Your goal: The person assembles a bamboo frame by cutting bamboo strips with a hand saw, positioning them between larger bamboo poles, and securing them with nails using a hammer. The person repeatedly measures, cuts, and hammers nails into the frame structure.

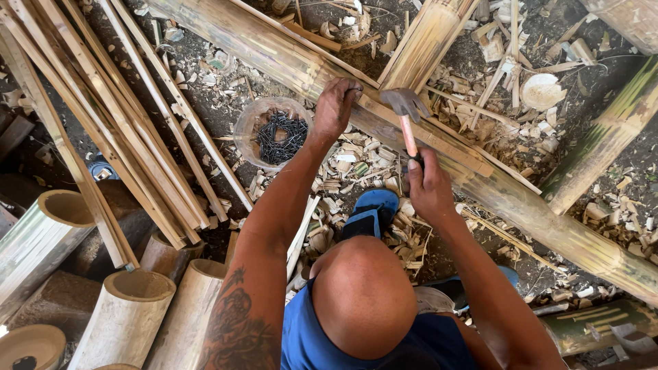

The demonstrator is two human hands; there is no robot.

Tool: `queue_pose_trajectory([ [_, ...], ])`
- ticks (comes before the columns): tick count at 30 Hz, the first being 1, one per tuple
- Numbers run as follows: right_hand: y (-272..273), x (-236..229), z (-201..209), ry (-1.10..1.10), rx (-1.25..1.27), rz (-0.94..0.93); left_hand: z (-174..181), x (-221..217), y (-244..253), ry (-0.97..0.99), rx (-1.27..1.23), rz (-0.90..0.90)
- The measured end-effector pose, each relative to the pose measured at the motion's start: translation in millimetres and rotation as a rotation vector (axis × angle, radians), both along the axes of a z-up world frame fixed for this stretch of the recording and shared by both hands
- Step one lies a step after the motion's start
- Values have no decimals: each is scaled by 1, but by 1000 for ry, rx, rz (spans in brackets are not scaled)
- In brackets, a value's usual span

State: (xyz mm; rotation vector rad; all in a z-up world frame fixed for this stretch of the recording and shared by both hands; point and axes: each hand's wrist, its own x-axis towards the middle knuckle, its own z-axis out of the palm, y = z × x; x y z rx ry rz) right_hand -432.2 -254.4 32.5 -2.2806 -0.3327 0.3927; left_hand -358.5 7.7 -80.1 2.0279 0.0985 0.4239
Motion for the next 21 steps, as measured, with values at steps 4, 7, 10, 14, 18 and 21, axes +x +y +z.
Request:
queue_pose_trajectory([
  [4,12,3,0,-158,-32,93,-18,-2,-5,-51,124,29],
  [7,26,14,-9,-185,-97,145,-33,0,-8,-75,227,44],
  [10,36,24,-16,-123,-195,179,-45,2,-10,-105,301,55],
  [14,37,24,-14,-195,-147,199,-54,1,-11,-67,302,59],
  [18,38,24,-9,-390,76,193,-52,2,-12,-95,310,83],
  [21,42,27,-10,-120,-195,187,-44,1,-12,15,313,60],
])
